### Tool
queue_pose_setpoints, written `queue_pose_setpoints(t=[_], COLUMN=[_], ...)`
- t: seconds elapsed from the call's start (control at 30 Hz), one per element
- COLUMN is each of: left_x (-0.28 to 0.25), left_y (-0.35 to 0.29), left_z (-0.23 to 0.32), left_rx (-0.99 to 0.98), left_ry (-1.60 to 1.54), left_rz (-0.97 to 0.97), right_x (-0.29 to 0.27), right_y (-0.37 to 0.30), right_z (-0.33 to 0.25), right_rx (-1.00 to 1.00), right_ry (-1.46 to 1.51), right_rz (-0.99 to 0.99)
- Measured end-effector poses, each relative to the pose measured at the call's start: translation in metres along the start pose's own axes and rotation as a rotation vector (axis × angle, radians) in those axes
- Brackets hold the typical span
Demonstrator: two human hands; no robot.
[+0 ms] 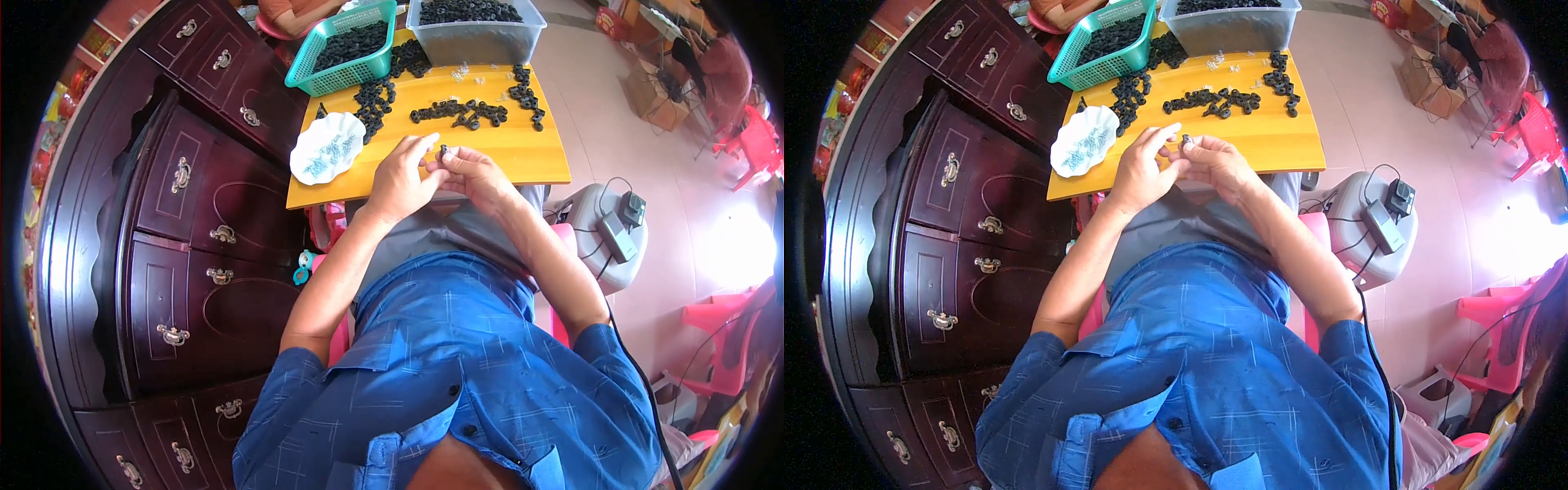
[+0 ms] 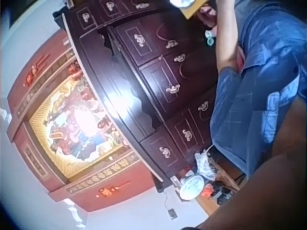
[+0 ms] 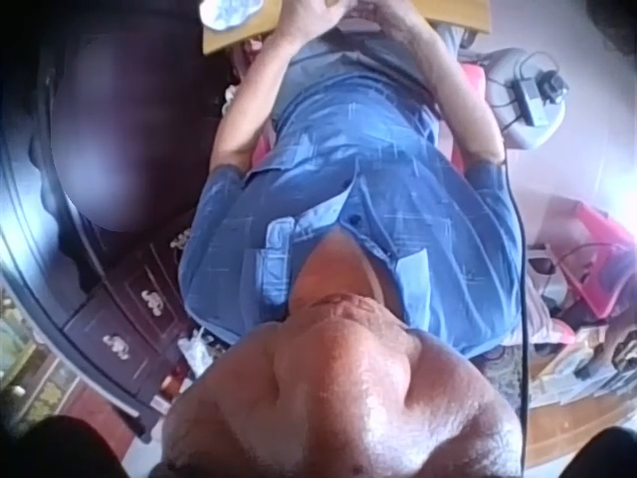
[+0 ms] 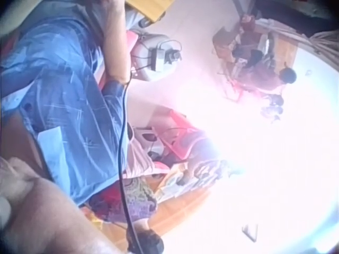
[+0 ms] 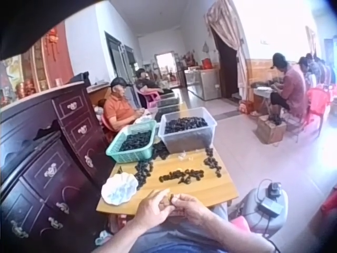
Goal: Assemble small plastic components at a workshop table.
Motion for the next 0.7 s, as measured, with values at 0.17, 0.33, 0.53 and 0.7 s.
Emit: queue_pose_setpoints(t=[0.17, 0.33, 0.53, 0.7], left_x=[0.01, 0.004, 0.0, -0.002], left_y=[0.003, 0.002, 0.001, 0.002], left_z=[0.0, 0.007, 0.012, 0.01], left_rx=[0.065, 0.106, 0.173, 0.124], left_ry=[0.154, 0.157, 0.151, 0.14], left_rz=[-0.013, 0.04, 0.097, 0.06], right_x=[0.001, -0.007, -0.012, -0.007], right_y=[0.004, 0.005, 0.007, 0.003], right_z=[0.004, 0.007, 0.009, 0.006], right_rx=[0.007, 0.018, 0.006, 0.014], right_ry=[-0.037, 0.021, -0.005, -0.039], right_rz=[-0.036, -0.014, -0.026, -0.005])
Point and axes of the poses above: each hand's wrist, its own y-axis towards the middle knuckle, its own x-axis out of the palm, z = x × y, the point moved 9 cm from there along y, towards the middle knuckle, and after that the axes turned 4 degrees about -z, right-handed, at the moved point
